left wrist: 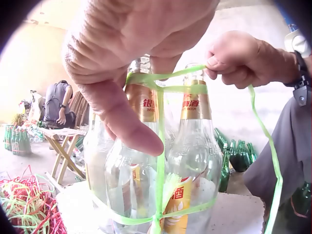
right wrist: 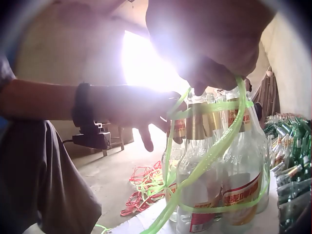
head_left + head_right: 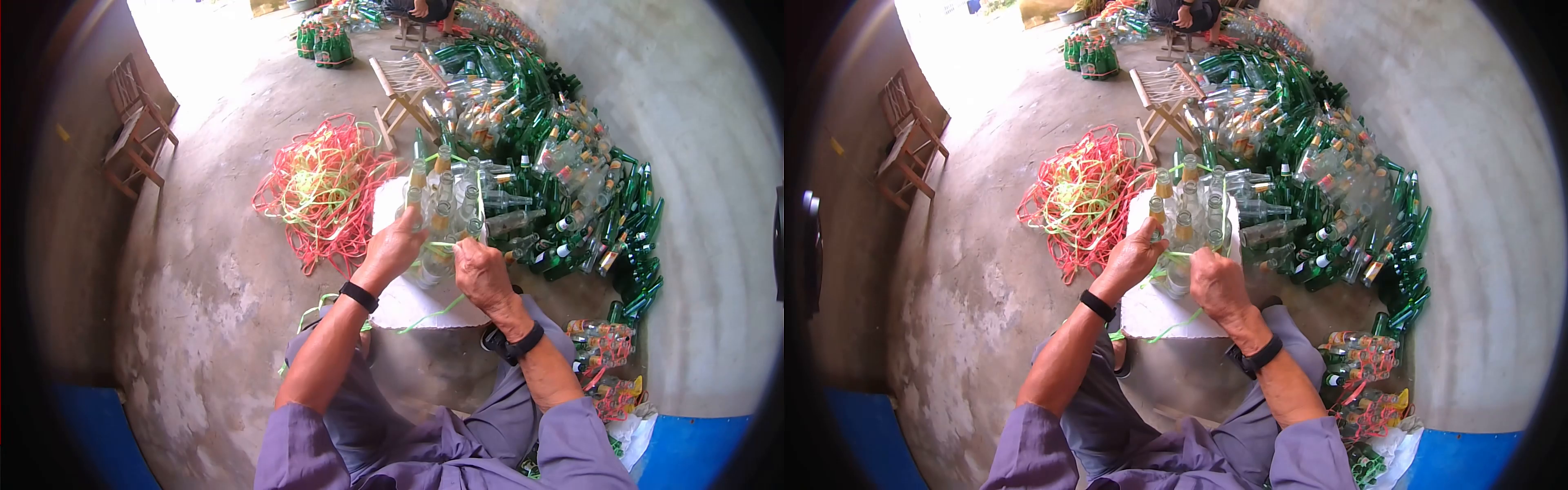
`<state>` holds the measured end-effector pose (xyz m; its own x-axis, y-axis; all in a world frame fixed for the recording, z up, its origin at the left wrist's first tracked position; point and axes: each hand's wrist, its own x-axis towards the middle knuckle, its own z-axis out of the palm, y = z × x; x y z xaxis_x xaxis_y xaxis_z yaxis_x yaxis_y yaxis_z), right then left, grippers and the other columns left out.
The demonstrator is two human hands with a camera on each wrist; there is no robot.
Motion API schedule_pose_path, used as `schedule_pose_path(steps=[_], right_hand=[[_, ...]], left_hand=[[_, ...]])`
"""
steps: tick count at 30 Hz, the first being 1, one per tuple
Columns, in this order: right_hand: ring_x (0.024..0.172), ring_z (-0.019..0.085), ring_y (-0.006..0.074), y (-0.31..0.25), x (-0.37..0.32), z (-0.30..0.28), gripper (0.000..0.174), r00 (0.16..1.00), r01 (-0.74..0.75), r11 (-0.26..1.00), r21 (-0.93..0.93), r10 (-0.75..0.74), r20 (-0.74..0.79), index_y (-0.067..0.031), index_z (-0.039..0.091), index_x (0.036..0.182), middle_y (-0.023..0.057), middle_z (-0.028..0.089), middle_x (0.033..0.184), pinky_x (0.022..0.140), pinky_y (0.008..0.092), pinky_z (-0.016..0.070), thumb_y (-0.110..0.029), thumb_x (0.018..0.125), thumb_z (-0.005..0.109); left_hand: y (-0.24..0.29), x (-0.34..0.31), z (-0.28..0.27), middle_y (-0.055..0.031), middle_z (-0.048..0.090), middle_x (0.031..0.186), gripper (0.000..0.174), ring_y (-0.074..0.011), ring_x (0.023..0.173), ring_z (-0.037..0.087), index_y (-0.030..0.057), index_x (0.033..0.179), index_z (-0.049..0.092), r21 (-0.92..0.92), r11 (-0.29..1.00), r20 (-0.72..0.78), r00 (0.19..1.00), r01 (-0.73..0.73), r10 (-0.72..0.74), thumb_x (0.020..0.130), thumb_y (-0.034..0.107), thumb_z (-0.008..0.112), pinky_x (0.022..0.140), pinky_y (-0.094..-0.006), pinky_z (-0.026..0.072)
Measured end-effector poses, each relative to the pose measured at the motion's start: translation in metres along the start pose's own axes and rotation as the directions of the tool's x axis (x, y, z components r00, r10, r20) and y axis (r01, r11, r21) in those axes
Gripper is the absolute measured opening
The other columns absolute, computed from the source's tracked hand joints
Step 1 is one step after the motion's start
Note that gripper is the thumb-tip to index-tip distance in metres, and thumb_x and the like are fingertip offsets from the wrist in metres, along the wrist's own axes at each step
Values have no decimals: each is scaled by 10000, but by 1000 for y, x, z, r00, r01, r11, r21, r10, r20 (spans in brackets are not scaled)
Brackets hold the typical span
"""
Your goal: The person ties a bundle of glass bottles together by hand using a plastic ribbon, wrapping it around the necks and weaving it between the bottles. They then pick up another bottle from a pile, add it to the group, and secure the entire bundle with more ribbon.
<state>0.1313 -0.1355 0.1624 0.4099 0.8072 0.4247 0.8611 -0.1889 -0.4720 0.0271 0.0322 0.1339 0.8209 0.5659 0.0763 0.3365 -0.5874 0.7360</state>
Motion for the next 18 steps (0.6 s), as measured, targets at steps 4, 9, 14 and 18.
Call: schedule_pose_path(steps=[4, 9, 14, 18], right_hand=[[667, 656, 398, 5, 12, 1, 179, 999, -35, 999, -24, 34, -37, -38, 543, 768, 199, 625, 670, 591, 485, 522, -94, 933, 580], [669, 642, 443, 13, 7, 13, 185, 984, -140, 990, 20, 141, -112, -23, 553, 779, 232, 626, 684, 585, 508, 509, -125, 927, 596], [718, 625, 479, 28, 6, 20, 236, 913, -375, 916, 142, 391, -115, 13, 578, 737, 269, 608, 718, 597, 512, 499, -142, 912, 606], [713, 624, 476, 30, -8, 28, 246, 914, -367, 925, 102, 378, -143, 18, 573, 721, 267, 600, 715, 589, 492, 492, -139, 906, 609]], left_hand=[[-1, 0, 3, -225, 658, 883, 272, -429, 832, 646, 105, 1127, 489, -6, 1000, -15, 1000, 0, 0, 947, 269, 611, 706, -482, 476], [2, -1, 3, -219, 664, 895, 269, -422, 842, 652, 110, 1128, 494, -10, 1000, -32, 999, 12, -12, 950, 271, 616, 716, -477, 483], [3, -2, 6, -211, 672, 907, 265, -415, 854, 659, 120, 1132, 496, 9, 1000, -47, 999, 3, -3, 951, 272, 616, 722, -475, 489], [5, 0, 1, -192, 692, 1071, 430, -430, 952, 662, 139, 1298, 467, 36, 997, 20, 998, 63, -64, 925, 275, 631, 766, -521, 503]])
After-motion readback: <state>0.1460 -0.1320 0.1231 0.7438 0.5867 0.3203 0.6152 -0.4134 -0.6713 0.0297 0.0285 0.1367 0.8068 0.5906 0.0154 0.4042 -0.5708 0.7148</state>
